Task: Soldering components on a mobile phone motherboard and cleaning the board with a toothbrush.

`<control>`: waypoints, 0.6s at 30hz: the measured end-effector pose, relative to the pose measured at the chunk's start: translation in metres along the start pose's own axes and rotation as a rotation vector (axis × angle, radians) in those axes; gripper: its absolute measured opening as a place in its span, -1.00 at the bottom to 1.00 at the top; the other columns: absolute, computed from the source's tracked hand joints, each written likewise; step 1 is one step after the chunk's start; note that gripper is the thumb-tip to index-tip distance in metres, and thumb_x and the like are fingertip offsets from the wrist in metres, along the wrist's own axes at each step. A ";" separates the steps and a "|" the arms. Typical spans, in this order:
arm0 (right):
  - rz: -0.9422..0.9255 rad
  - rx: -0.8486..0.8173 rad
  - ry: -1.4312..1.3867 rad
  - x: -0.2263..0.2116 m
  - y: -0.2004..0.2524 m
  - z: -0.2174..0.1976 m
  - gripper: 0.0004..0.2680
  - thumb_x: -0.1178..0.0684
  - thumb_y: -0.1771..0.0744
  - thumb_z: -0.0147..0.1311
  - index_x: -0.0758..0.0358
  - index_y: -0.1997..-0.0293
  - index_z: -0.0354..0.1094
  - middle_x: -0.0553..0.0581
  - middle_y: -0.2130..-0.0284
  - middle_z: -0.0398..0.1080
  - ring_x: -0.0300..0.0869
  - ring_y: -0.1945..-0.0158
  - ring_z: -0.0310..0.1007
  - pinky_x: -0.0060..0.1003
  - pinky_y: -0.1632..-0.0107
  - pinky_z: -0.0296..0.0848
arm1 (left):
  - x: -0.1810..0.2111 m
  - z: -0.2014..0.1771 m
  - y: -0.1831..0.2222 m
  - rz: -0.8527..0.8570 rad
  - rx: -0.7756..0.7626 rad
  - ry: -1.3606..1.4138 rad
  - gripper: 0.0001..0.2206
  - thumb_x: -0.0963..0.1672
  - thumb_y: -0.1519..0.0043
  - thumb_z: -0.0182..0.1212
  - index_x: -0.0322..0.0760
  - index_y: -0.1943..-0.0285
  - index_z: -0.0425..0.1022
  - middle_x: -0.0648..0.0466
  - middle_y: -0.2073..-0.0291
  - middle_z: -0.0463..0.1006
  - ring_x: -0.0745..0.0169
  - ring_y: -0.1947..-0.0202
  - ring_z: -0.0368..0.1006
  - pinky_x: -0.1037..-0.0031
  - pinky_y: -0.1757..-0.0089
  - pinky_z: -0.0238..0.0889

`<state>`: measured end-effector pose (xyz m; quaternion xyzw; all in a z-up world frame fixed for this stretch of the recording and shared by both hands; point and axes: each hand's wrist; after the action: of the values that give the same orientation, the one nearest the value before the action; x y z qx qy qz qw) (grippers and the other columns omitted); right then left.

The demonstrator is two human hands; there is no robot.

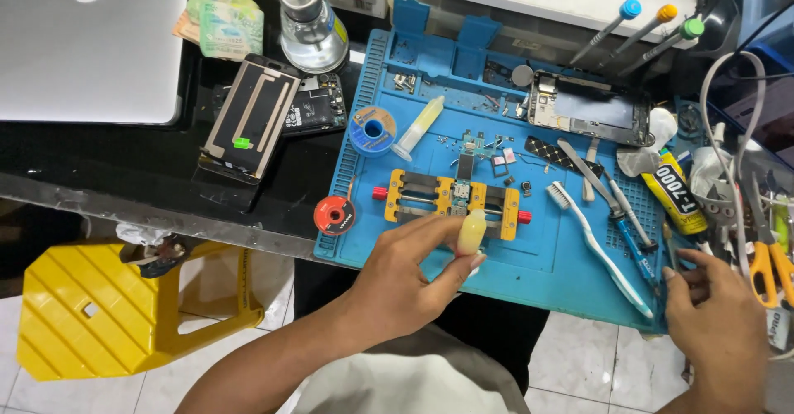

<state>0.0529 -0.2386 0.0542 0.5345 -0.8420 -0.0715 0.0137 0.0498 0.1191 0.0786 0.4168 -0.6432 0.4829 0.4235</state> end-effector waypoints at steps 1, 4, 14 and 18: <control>-0.009 -0.002 -0.004 -0.006 0.002 -0.002 -0.67 0.12 -0.41 0.15 0.29 -0.37 0.43 0.32 0.14 0.54 0.03 0.19 0.52 -0.03 0.07 0.54 | 0.001 -0.002 -0.001 -0.002 0.007 -0.008 -0.87 -0.19 -0.29 0.25 -0.33 0.03 0.49 0.14 0.38 0.46 0.26 0.35 0.37 0.45 0.23 0.34; 0.057 -0.031 -0.039 -0.013 0.004 -0.003 -0.66 0.20 -0.41 0.15 0.35 -0.40 0.37 0.40 0.09 0.52 0.08 0.15 0.51 0.01 0.11 0.58 | 0.004 -0.008 -0.002 -0.089 0.003 0.070 -0.84 -0.16 -0.22 0.35 -0.31 0.09 0.55 0.09 0.26 0.63 0.25 0.23 0.57 0.51 0.17 0.51; -0.026 0.004 -0.018 0.008 -0.003 0.014 -0.68 0.20 -0.43 0.17 0.34 -0.40 0.41 0.34 0.18 0.55 0.02 0.23 0.52 -0.09 0.24 0.58 | 0.014 -0.018 -0.006 -0.137 0.051 0.015 -0.80 -0.14 -0.18 0.39 -0.27 0.06 0.59 0.16 0.34 0.65 0.33 0.30 0.57 0.51 0.17 0.49; -0.041 -0.003 -0.068 0.006 -0.001 0.012 -0.68 0.24 -0.43 0.16 0.40 -0.40 0.40 0.39 0.21 0.54 0.04 0.26 0.51 -0.06 0.28 0.60 | 0.017 -0.022 -0.014 -0.196 0.070 -0.034 -0.74 -0.09 -0.15 0.40 -0.26 0.03 0.60 0.13 0.30 0.71 0.40 0.29 0.63 0.59 0.24 0.56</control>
<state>0.0503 -0.2435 0.0423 0.5491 -0.8307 -0.0911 -0.0155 0.0613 0.1361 0.1024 0.5002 -0.5893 0.4542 0.4430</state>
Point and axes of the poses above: each hand's wrist, its own y-axis away from the middle knuckle, its own z-axis out of the palm, x = y × z
